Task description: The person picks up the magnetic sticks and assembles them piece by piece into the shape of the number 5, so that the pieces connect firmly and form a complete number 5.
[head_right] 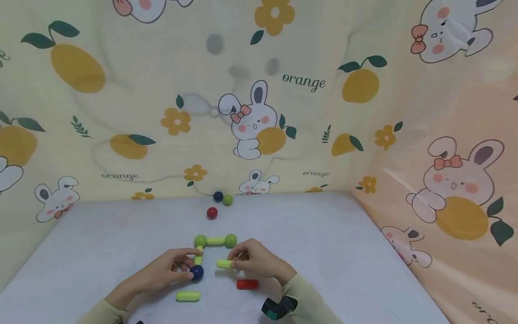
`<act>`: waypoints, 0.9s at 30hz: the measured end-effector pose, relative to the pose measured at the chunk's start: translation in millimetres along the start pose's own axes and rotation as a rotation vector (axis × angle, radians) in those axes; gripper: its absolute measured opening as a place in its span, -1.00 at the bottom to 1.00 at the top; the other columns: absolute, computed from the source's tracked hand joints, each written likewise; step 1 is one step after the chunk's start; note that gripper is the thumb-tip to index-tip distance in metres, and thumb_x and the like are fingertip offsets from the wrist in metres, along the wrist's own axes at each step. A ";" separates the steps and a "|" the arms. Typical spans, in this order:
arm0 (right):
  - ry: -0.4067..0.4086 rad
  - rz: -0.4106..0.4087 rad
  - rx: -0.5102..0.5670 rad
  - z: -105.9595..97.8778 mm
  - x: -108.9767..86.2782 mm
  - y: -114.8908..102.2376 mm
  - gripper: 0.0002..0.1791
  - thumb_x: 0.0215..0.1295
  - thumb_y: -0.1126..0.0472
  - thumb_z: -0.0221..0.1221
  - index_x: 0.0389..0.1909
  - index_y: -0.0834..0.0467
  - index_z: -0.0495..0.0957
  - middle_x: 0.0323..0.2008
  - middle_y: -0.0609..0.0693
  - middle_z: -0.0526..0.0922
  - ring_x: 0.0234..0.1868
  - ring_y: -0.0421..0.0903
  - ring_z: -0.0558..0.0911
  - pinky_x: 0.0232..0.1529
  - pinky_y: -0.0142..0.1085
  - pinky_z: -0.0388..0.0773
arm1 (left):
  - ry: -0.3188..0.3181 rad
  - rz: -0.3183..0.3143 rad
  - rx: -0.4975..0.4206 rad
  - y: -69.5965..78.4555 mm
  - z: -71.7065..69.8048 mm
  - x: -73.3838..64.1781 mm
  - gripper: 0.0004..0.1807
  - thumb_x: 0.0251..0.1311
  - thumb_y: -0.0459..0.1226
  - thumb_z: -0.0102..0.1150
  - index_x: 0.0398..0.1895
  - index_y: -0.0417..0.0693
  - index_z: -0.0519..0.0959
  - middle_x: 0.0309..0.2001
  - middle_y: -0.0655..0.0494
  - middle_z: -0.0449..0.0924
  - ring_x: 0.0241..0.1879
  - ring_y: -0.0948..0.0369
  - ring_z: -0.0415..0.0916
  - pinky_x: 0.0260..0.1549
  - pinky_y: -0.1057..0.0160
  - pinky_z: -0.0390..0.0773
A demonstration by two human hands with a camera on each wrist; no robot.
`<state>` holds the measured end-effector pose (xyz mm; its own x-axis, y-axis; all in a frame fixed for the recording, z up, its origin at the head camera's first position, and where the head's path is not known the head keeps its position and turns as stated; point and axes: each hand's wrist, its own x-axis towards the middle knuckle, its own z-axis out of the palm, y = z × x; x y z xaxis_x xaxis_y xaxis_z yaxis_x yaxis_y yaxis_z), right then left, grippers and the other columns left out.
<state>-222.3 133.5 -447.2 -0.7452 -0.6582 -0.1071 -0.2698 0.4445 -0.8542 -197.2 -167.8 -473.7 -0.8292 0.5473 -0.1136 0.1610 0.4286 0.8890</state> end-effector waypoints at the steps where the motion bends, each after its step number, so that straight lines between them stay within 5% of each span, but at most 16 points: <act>1: 0.002 0.007 0.006 1.6 0.4 0.5 -0.85 0.31 0.32 0.28 -0.14 0.23 0.72 -0.27 0.05 0.70 -0.35 -0.22 0.51 -0.29 -0.47 0.46 | 0.001 0.000 -0.001 0.1 0.0 -0.1 -0.38 0.21 -0.29 0.38 0.35 -0.18 0.45 -0.15 0.04 0.63 -0.19 0.20 0.53 -0.23 0.40 0.51; 27: 0.104 -0.031 -0.040 39.3 7.6 4.5 -0.85 0.30 0.27 0.31 -0.13 0.14 0.73 -0.25 -0.04 0.71 -0.36 -0.34 0.53 -0.33 -0.48 0.49 | -0.008 0.046 -0.037 -1.3 -0.1 -1.2 -0.40 0.22 -0.35 0.35 0.34 -0.27 0.44 -0.15 -0.02 0.66 -0.22 0.24 0.54 -0.23 0.40 0.52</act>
<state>-205.1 106.7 -471.8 -0.7948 -0.6063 -0.0262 -0.3163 0.4506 -0.8348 -196.4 -169.2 -474.6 -0.8170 0.5715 -0.0761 0.1785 0.3762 0.9092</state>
